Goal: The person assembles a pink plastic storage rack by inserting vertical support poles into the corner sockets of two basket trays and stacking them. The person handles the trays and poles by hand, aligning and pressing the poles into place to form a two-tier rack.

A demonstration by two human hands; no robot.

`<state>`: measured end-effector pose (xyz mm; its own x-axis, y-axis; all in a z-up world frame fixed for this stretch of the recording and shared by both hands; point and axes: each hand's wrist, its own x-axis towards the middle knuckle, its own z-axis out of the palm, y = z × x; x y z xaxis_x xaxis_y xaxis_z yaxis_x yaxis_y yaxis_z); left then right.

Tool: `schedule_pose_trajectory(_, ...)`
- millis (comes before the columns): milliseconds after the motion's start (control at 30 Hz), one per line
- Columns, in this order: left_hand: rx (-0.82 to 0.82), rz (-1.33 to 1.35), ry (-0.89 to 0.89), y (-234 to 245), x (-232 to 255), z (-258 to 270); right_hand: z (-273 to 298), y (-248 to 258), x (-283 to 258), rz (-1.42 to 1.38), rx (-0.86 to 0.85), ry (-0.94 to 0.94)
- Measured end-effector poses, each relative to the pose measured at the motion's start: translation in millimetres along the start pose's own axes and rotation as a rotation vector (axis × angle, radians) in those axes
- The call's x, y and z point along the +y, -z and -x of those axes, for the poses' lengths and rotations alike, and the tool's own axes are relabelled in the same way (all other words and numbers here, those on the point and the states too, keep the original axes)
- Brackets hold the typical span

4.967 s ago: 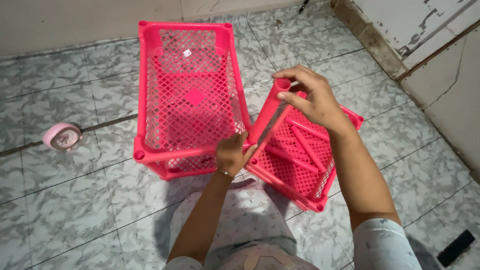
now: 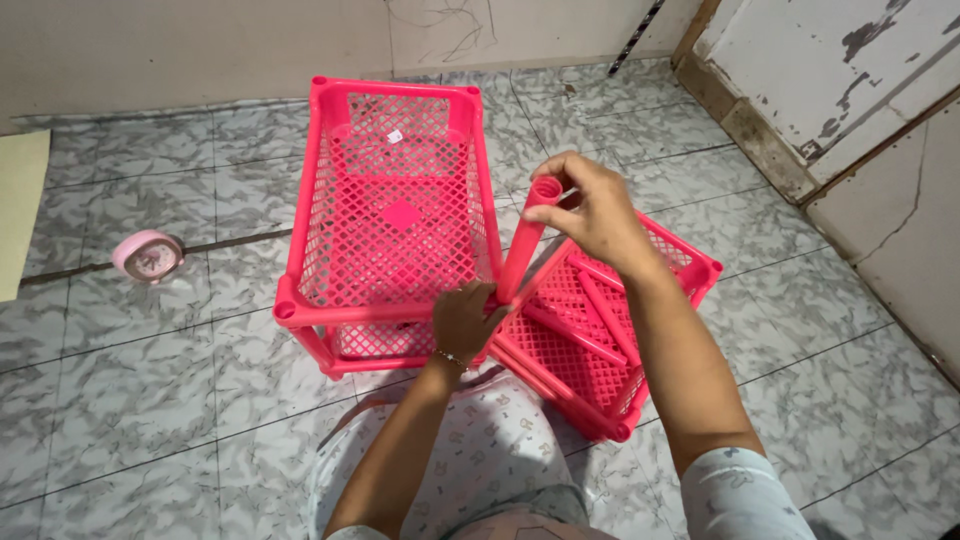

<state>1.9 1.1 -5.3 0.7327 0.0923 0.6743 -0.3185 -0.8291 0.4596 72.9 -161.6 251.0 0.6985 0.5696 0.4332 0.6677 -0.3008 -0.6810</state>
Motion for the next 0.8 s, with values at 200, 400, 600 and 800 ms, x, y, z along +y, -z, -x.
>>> schedule_pose_trajectory(200,-0.026,-0.030,-0.071,-4.5,-12.4,-3.4,-3.0,-17.1,1.2,0.096,0.089,0.056)
schedule_pose_trajectory(400,-0.062,0.013,-0.096,-0.1,-30.1,-18.3,-9.6,-3.8,12.8,-0.339,-0.187,0.005)
schedule_pose_trajectory(600,0.003,0.121,-0.179,4.8,-47.0,-40.3,-33.3,-15.5,29.7,-0.249,-0.103,-0.037)
schedule_pose_trajectory(800,-0.085,0.078,-0.112,3.9,-65.1,-52.9,-54.3,-22.4,47.3,-0.080,0.008,-0.016)
